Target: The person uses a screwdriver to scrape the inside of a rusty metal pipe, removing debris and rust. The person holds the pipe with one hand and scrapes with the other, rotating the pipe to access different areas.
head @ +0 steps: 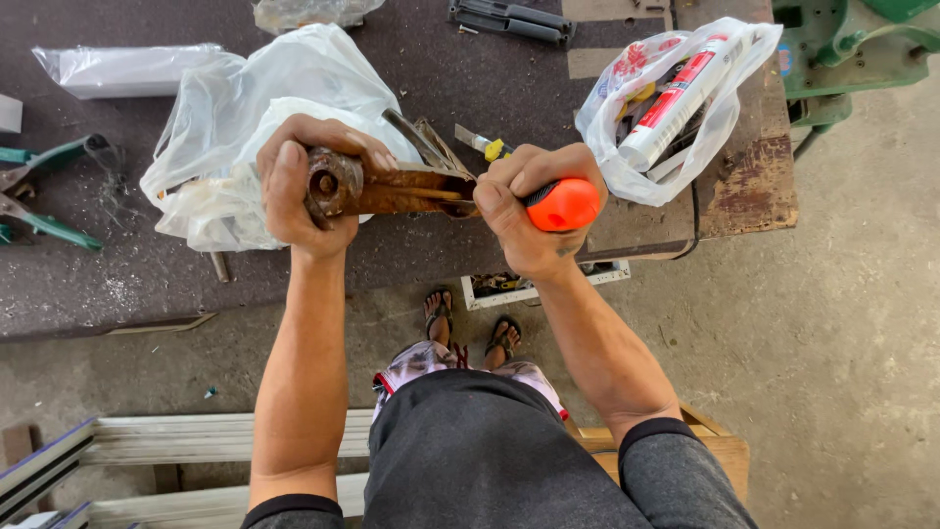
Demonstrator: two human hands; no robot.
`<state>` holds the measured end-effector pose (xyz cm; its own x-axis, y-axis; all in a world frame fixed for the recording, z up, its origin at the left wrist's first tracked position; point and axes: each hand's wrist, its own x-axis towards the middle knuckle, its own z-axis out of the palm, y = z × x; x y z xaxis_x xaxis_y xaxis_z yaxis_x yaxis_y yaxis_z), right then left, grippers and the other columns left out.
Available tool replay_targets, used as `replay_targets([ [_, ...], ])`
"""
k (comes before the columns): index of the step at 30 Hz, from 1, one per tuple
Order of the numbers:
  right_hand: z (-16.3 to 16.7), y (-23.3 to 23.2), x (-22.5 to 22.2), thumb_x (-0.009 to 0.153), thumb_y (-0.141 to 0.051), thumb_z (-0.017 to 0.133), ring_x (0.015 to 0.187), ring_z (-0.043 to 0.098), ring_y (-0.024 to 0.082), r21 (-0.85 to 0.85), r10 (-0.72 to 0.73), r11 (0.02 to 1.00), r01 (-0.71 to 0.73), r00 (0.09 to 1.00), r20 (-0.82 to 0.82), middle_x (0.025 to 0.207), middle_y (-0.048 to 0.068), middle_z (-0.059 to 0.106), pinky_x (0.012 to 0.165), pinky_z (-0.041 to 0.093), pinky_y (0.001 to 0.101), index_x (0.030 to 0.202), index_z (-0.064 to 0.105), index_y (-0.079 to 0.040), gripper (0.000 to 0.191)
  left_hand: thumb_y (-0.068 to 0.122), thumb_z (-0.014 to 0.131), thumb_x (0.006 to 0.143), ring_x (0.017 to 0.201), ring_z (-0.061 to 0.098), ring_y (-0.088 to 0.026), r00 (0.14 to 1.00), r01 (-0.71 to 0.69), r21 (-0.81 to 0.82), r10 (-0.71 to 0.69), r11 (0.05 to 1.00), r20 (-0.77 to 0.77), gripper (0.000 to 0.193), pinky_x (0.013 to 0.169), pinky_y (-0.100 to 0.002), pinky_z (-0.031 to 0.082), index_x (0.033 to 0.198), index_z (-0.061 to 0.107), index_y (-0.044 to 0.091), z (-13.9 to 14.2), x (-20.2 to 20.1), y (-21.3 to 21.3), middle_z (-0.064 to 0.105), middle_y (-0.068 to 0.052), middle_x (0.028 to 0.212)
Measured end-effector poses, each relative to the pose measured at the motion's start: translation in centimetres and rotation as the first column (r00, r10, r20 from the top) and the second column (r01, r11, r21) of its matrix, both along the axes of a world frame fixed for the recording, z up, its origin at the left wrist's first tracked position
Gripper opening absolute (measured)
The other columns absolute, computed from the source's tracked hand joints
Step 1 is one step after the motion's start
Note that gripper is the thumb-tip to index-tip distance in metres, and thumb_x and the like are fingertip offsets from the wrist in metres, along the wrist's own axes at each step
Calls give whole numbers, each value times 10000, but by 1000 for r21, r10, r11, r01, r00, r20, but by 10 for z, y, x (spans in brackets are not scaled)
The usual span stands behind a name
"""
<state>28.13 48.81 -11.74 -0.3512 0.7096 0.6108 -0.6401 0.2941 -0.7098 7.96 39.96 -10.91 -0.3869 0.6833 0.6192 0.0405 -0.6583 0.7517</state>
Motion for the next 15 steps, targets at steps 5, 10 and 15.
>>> replay_targets([
  [5,1,-1,0,1008,131,678,705,581,156,74,-26,997,27,1000,-6,850,112,613,667,514,314,1110,417,-69,344,318,376,1093,756,724,-299,998,-7,36,4,999,64,469,710,-386,663,978,585,-85,0,1,6,651,-214,906],
  [10,-7,-1,-4,976,176,651,642,559,115,-13,30,999,-32,994,-105,832,88,587,547,502,274,1087,463,-64,325,315,435,1093,776,730,-282,979,82,-20,-76,996,190,439,726,-368,638,1008,609,-79,1,1,8,681,-224,906],
  [15,-16,0,-7,928,168,630,634,557,115,6,-6,1000,8,984,-175,827,91,596,530,486,271,1053,470,-65,309,316,467,1096,744,722,-259,987,78,-24,-74,997,143,423,703,-349,621,1011,636,-63,5,0,19,686,-219,899],
])
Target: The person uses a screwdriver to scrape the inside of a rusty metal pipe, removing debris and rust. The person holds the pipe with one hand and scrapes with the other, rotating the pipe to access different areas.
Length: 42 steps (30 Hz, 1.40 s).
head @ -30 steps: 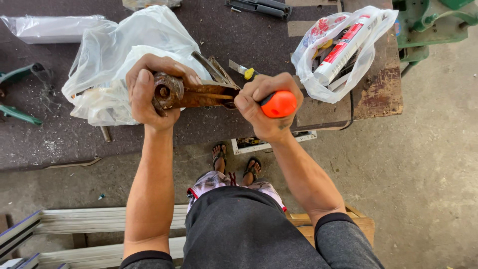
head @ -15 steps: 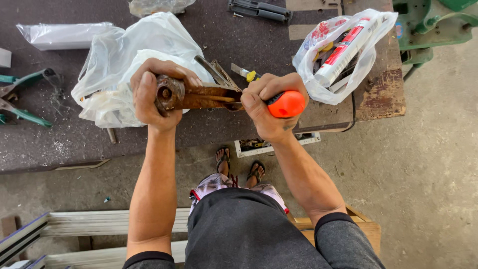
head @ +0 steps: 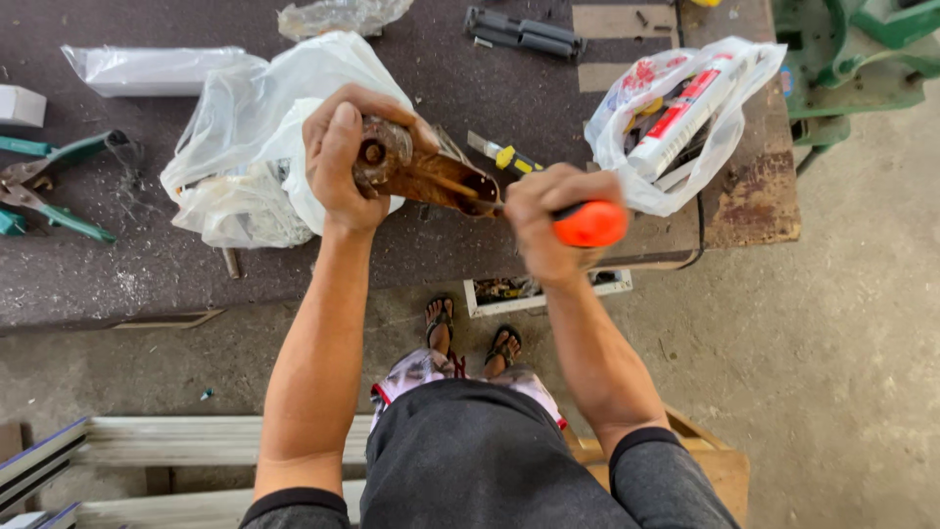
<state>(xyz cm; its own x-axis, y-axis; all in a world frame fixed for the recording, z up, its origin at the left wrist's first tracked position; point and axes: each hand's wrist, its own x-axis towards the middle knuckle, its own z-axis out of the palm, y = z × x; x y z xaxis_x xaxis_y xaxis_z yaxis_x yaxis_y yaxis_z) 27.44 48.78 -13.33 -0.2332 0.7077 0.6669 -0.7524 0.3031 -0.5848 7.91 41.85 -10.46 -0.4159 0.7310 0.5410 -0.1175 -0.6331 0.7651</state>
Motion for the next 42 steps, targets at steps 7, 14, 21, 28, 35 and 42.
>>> replay_targets([
  [7,2,2,6,965,125,644,587,529,121,-53,22,998,-24,999,-35,817,99,598,534,458,289,1076,451,-72,297,330,456,1103,751,730,-251,999,41,-21,-41,999,8,423,730,-348,630,1025,628,-48,2,2,3,701,-219,869],
  [14,3,0,4,957,120,653,619,535,111,-140,11,990,-16,999,-34,824,103,600,507,459,263,1055,446,-70,298,333,435,1113,750,729,-267,999,0,-10,-1,1000,-54,443,723,-352,627,1031,626,-58,6,2,2,696,-231,867],
  [21,1,-2,4,951,138,640,615,519,109,-92,-19,996,18,1000,-11,823,103,584,493,449,257,1048,455,-59,287,327,401,1102,738,738,-268,995,-3,7,4,1000,-102,454,702,-343,641,1017,618,-63,6,1,7,701,-240,898],
  [28,2,1,6,965,175,627,618,515,101,-108,10,994,-6,1000,30,827,91,569,520,448,262,1066,456,-53,303,313,398,1114,707,761,-272,951,-147,70,161,987,-265,477,654,-355,643,1032,592,-115,3,1,12,700,-248,817],
  [35,10,3,8,953,117,649,639,539,118,-125,63,990,-71,995,-71,830,96,585,511,461,258,1059,449,-72,295,364,397,1124,725,719,-268,989,-59,-32,54,998,-134,504,696,-344,627,1023,614,-79,6,2,0,693,-217,852],
  [42,23,-1,10,977,109,684,666,567,142,-2,9,1000,-9,986,165,828,130,621,599,497,284,1072,437,-69,319,353,413,1094,723,726,-250,991,-77,-23,74,997,-114,472,694,-345,636,1008,615,-65,4,1,-4,688,-230,906],
])
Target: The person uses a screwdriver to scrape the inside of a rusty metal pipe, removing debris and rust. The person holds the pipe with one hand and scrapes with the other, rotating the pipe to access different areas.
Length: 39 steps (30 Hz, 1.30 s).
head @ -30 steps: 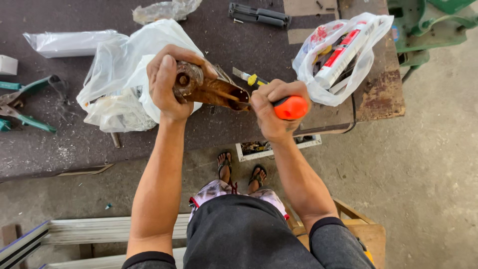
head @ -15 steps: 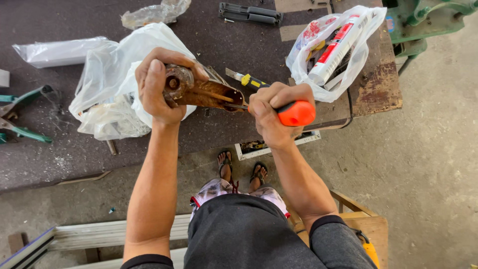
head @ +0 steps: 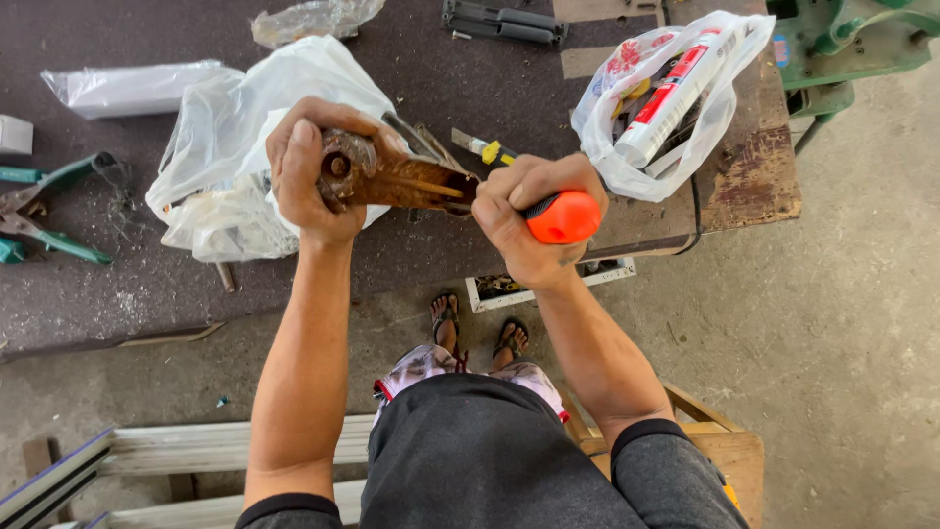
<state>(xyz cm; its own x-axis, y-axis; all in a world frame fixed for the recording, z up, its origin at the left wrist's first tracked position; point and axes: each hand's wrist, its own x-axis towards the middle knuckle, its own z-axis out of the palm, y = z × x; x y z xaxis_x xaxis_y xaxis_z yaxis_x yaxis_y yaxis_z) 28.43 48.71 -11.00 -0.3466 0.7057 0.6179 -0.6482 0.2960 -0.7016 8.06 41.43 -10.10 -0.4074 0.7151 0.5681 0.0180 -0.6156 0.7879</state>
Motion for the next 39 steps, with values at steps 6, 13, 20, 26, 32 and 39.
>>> replay_targets([
  [6,7,3,-6,976,124,697,660,558,116,-15,60,998,-60,998,20,806,112,618,596,491,260,1060,469,-56,302,312,443,1082,763,725,-267,988,84,19,-85,996,130,431,726,-354,627,1017,618,-76,1,2,-6,699,-231,918],
  [13,17,5,-19,956,118,714,645,569,99,-20,91,996,-91,996,3,814,104,633,565,511,249,1037,502,-51,283,296,471,1097,799,728,-264,981,97,35,-101,995,163,406,760,-354,624,1036,613,-79,-5,1,-11,696,-227,913],
  [20,12,13,-36,1000,102,733,650,545,74,61,58,996,-63,995,82,793,78,642,597,475,236,1017,519,-54,265,303,481,1098,812,728,-257,981,86,32,-90,996,171,403,789,-366,628,1046,614,-73,-12,0,-20,696,-225,919],
  [26,10,13,-41,979,85,747,662,561,92,108,-27,994,16,994,102,828,98,641,598,496,244,1030,554,-48,239,287,511,1084,790,719,-257,970,115,62,-125,991,210,373,774,-378,623,1033,615,-67,-15,-2,-20,693,-232,917],
  [32,19,12,-39,993,74,746,657,555,70,-4,-7,1000,8,996,85,810,65,645,609,495,228,1043,528,-57,259,293,523,1089,808,724,-277,967,117,56,-126,992,223,380,787,-392,616,1031,624,-69,-15,0,-25,688,-218,894],
  [39,14,12,-39,987,92,735,648,566,66,18,20,1000,-21,996,85,785,68,647,599,508,237,1029,526,-64,264,304,520,1089,802,725,-294,973,81,47,-89,996,215,396,770,-397,610,1018,622,-72,-17,0,-27,677,-217,870],
])
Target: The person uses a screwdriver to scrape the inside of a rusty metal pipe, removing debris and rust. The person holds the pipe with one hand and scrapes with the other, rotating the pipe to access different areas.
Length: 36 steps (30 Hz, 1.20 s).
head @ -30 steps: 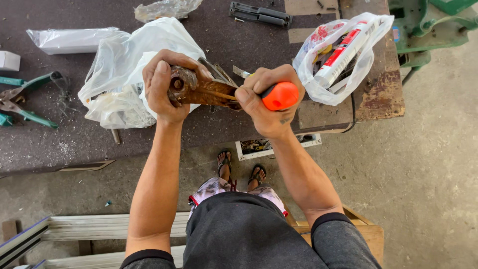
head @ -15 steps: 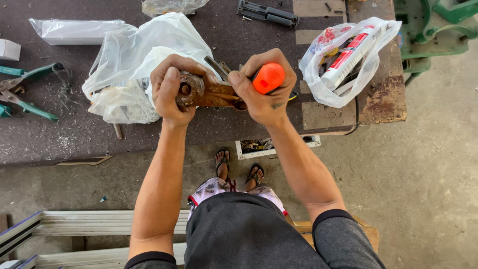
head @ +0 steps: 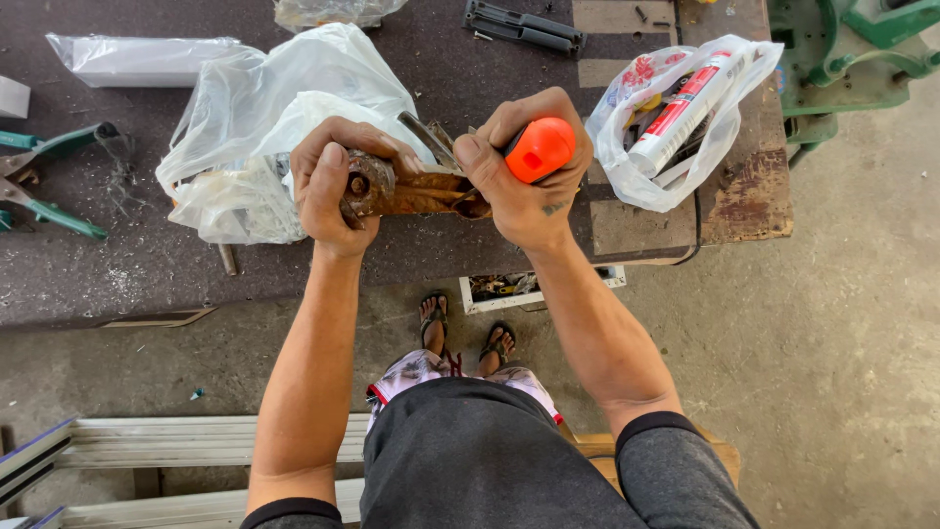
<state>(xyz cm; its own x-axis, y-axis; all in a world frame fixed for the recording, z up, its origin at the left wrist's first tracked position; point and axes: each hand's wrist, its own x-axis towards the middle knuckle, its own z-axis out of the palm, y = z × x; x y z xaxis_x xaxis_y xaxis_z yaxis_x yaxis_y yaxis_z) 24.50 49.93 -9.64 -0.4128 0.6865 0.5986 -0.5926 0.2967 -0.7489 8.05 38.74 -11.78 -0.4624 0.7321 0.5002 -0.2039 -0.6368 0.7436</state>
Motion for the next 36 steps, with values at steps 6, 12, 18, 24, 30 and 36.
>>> replay_targets([
  [6,-9,3,-15,936,62,704,573,567,72,116,49,992,-40,996,-71,743,67,644,473,479,218,987,563,-44,184,316,511,1084,791,718,-263,997,-24,-19,23,1000,-75,404,781,-382,613,1027,627,-67,-1,-3,0,704,-220,901],
  [12,-6,1,3,984,65,727,561,532,69,-55,114,991,-120,988,-101,755,65,616,499,473,219,1035,518,-68,252,321,516,1087,808,728,-249,1000,10,-5,-10,1000,-29,392,800,-376,617,1047,641,-48,-2,-2,1,712,-210,929],
  [18,-5,7,-2,976,83,713,571,537,99,27,101,995,-99,991,-86,754,97,614,494,473,243,1036,522,-36,233,295,524,1083,827,740,-260,999,53,26,-53,998,-2,365,791,-401,635,1048,649,-47,-5,-3,1,714,-197,964],
  [24,-9,8,-10,933,91,697,522,541,86,17,95,995,-94,988,-122,768,71,646,452,456,240,1006,543,-30,209,290,542,1084,852,740,-274,998,61,43,-62,997,29,355,797,-402,643,1048,634,-51,-4,-3,0,697,-189,962],
  [30,-8,0,0,980,155,655,562,489,147,129,10,992,-6,999,-31,777,123,597,506,424,291,1050,497,-16,243,312,501,1072,803,731,-251,998,9,45,-6,999,-57,390,779,-384,632,1034,626,-55,0,-1,-5,710,-229,970],
  [36,-3,-1,7,992,172,646,525,495,83,-83,63,994,-69,995,-71,737,76,575,468,447,250,1072,477,-53,293,298,504,1067,819,733,-274,999,5,2,-5,1000,-31,376,806,-405,628,1032,624,-57,-1,-3,-7,701,-222,972],
])
